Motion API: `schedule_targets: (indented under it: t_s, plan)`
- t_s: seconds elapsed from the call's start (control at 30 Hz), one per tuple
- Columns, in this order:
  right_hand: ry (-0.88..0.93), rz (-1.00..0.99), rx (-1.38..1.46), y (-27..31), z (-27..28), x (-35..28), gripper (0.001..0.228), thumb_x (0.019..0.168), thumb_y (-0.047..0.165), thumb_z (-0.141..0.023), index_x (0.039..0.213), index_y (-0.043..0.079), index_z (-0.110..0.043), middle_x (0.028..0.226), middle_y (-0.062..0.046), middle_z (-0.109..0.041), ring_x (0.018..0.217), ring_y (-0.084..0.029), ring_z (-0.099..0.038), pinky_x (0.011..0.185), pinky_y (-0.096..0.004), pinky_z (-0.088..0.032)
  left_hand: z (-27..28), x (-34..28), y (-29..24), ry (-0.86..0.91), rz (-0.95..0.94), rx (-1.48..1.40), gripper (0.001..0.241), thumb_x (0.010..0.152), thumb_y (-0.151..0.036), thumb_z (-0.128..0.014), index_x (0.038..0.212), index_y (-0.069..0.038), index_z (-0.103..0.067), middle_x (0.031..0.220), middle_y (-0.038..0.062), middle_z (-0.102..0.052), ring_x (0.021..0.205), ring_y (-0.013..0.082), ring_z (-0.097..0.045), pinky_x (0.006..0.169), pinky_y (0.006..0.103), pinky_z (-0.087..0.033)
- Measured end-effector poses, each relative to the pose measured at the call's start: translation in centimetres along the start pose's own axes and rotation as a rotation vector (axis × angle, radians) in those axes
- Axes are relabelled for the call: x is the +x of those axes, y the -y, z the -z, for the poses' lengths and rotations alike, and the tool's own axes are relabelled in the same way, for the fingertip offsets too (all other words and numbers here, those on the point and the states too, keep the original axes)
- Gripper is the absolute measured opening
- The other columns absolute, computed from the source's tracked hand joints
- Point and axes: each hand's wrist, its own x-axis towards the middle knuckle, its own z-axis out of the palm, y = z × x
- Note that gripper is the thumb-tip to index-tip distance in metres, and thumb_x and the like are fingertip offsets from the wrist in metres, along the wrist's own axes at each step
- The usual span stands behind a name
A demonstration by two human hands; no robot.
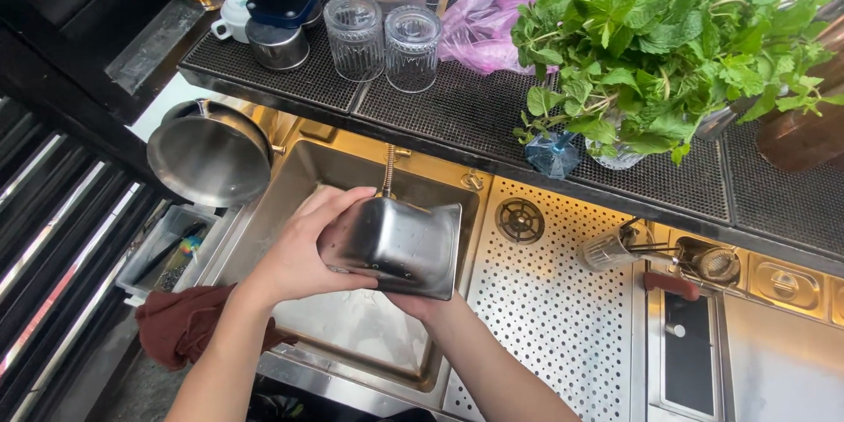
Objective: Washing fresh mint leaves in a metal container under a sink faucet.
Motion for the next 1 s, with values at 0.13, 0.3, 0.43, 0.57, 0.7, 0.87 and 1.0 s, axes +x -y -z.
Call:
schedule_targets:
  t_s: [0.13, 0.3, 0.43, 0.57, 0.7, 0.87, 1.0]
  plan:
    - [0.071, 0.031, 0.045, 0.1, -2.6, -0.7, 0.039, 0.102, 0.034, -0.054, 0.130, 0.009, -0.062, 0.130, -0.010, -0.066, 0.117, -0.026, -0.066, 0.106, -0.044, -0.052, 0.5, 0.3, -0.3, 0.006, -0.051, 0.056, 0.101, 0.051, -0.027, -0.097, 0.143, -0.018, -0.055, 0.117, 0.007, -0.063, 0.109, 0.0270, -0.064, 0.096, 0.0387, -0.052]
    - [0.094, 0.045, -0.024, -0.1, -2.3, -0.7, 0.037, 0.105, 0.032, -0.054, 0.132, 0.009, -0.062, 0.132, -0.011, -0.065, 0.118, -0.027, -0.066, 0.106, -0.045, -0.053, 0.7, 0.2, -0.3, 0.027, -0.060, 0.059, 0.099, 0.051, -0.027, -0.097, 0.142, -0.019, -0.057, 0.119, 0.005, -0.064, 0.112, 0.0268, -0.062, 0.097, 0.0402, -0.051]
    - [0.024, 0.017, 0.023, -0.2, -2.6, -0.6, 0.040, 0.103, 0.034, -0.053, 0.132, 0.008, -0.062, 0.132, -0.013, -0.065, 0.118, -0.028, -0.067, 0.106, -0.045, -0.053, 0.6, -0.1, 0.1, 0.012, -0.081, 0.054, 0.099, 0.053, -0.028, -0.097, 0.142, -0.019, -0.056, 0.121, 0.005, -0.064, 0.113, 0.0265, -0.061, 0.099, 0.0400, -0.050]
    - [-0.008, 0.001, -0.028, -0.1, -2.1, -0.4, 0.042, 0.104, 0.034, -0.051, 0.134, 0.007, -0.061, 0.133, -0.014, -0.065, 0.119, -0.029, -0.067, 0.106, -0.045, -0.053, 0.4, -0.2, 0.4, 0.007, -0.075, 0.034, 0.099, 0.052, -0.028, -0.097, 0.142, -0.018, -0.057, 0.122, 0.006, -0.065, 0.114, 0.0276, -0.060, 0.100, 0.0400, -0.050]
    - [-0.099, 0.016, -0.166, 0.2, -0.2, -0.5, 0.043, 0.104, 0.035, -0.053, 0.137, 0.008, -0.059, 0.133, -0.013, -0.065, 0.118, -0.028, -0.066, 0.104, -0.046, -0.053, -1.1, -0.6, 2.6, -0.010, -0.086, -0.037, 0.102, 0.053, -0.028, -0.099, 0.144, -0.012, -0.054, 0.125, 0.007, -0.063, 0.117, 0.0238, -0.061, 0.102, 0.0393, -0.049]
    - [-0.416, -0.011, -0.550, 1.9, -4.7, -3.5, 0.061, 0.093, 0.044, -0.061, 0.144, 0.011, -0.051, 0.136, -0.011, -0.064, 0.123, -0.024, -0.062, 0.103, -0.046, -0.050, -12.2, -5.8, 15.7, -0.052, 0.104, -0.915, 0.096, 0.061, -0.014, -0.098, 0.144, -0.004, -0.051, 0.132, 0.007, -0.063, 0.122, 0.0205, -0.060, 0.102, 0.0372, -0.049]
    - [-0.608, -0.025, -0.626, 3.1, -4.4, -6.4, 0.078, 0.089, 0.049, -0.064, 0.153, 0.012, -0.038, 0.140, -0.001, -0.060, 0.129, -0.017, -0.056, 0.104, -0.046, -0.045, -22.2, -9.4, 21.0, -0.170, 0.178, -1.444, 0.086, 0.069, -0.015, -0.097, 0.143, -0.002, -0.057, 0.131, 0.007, -0.067, 0.120, 0.0232, -0.064, 0.099, 0.0393, -0.053]
